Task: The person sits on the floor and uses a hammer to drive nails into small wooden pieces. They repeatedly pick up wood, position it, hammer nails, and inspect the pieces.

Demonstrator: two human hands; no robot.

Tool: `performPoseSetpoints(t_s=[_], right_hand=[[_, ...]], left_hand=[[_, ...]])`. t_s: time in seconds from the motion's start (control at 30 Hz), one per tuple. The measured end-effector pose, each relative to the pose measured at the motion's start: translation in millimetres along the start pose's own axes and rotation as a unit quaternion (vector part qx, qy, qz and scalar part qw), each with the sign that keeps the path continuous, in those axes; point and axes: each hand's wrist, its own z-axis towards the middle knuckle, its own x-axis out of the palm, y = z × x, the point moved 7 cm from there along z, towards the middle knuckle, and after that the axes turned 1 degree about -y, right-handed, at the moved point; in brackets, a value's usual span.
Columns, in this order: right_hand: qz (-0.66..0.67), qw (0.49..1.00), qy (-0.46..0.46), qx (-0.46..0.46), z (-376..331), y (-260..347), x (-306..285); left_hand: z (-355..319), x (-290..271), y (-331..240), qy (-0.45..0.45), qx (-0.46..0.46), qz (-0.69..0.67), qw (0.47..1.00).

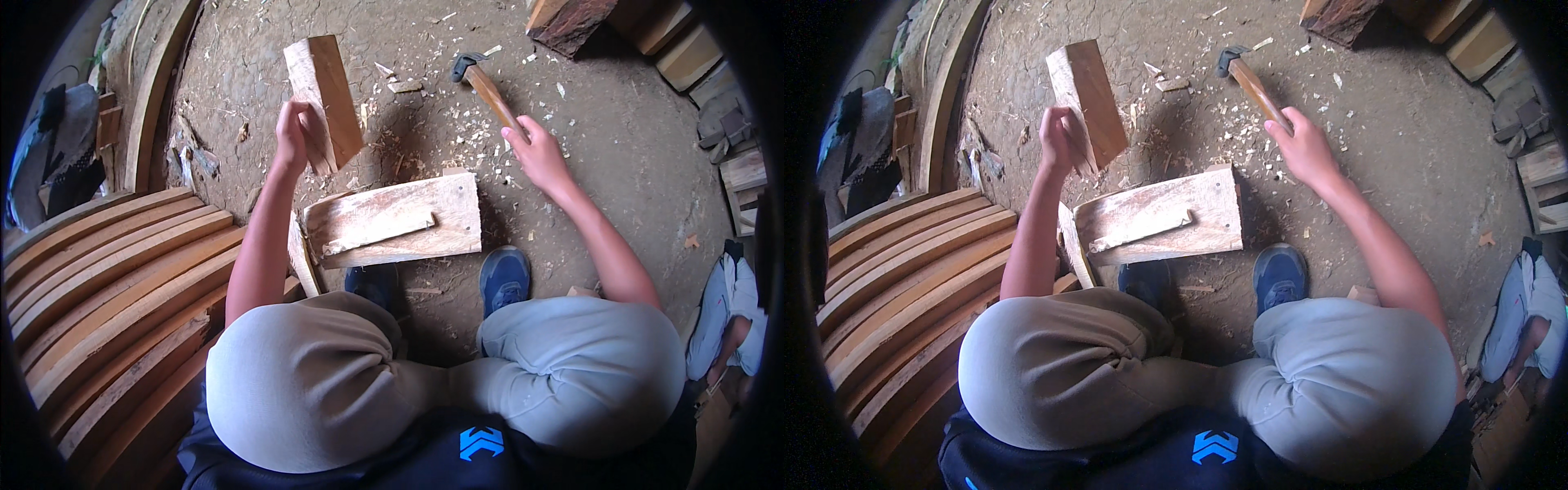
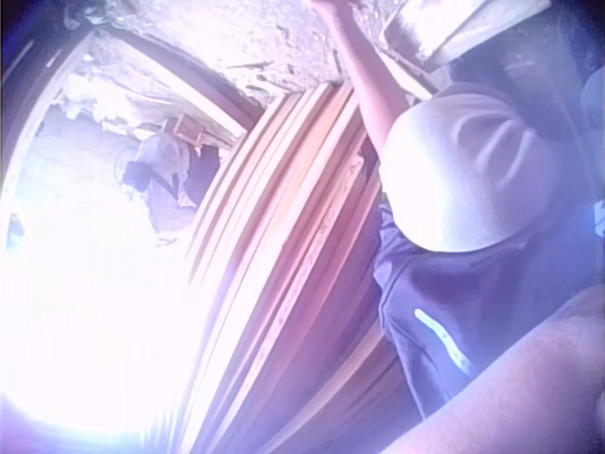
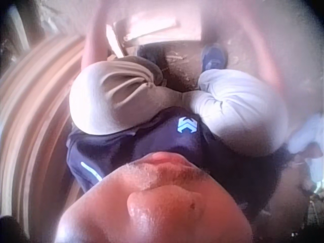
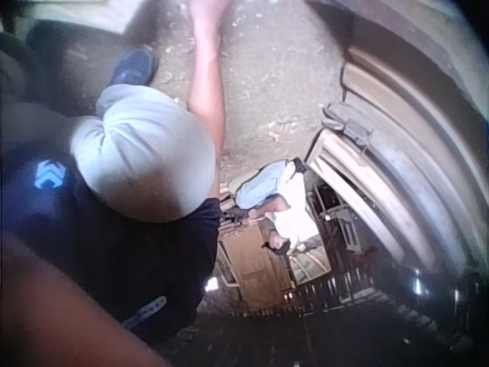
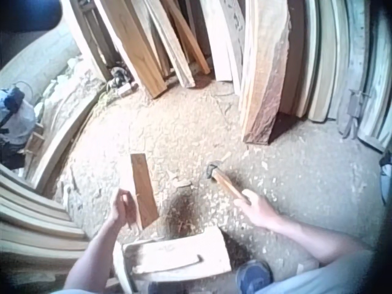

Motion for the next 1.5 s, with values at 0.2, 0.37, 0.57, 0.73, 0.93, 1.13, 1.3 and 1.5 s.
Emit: performPoseSetpoints(t_s=[0.2, 0.37, 0.57, 0.73, 0.93, 1.13, 1.3, 1.5], right_hand=[[0.006, 0.998, -0.038, -0.05, -3, -1, -5], [0.011, 0.998, -0.035, -0.048, -1, 5, -5], [0.01, 0.999, -0.026, -0.037, 0, -3, -5], [-0.01, 0.997, -0.037, -0.073, 2, -5, -5], [-0.028, 0.997, -0.028, -0.066, -4, -1, -6], [-0.037, 0.995, -0.039, -0.08, -20, 8, -16], [-0.048, 0.996, -0.018, -0.07, -35, 6, -22], [-0.14, 0.99, 0.021, -0.017, -60, 7, -22]], left_hand=[[5, 18, -42, 0.055, 0.241, 0.47, 0.847], [3, 9, -2, 0.113, 0.222, 0.599, 0.761], [-1, 8, 0, 0.14, 0.187, 0.629, 0.742], [-10, -5, 4, 0.173, 0.182, 0.591, 0.766], [-25, -8, -11, 0.057, 0.207, 0.497, 0.841], [-85, 43, -33, 0.104, 0.079, 0.189, 0.973], [-145, 100, -49, 0.34, 0.257, 0.43, 0.796], [-175, 103, -44, 0.392, 0.205, 0.474, 0.761]])
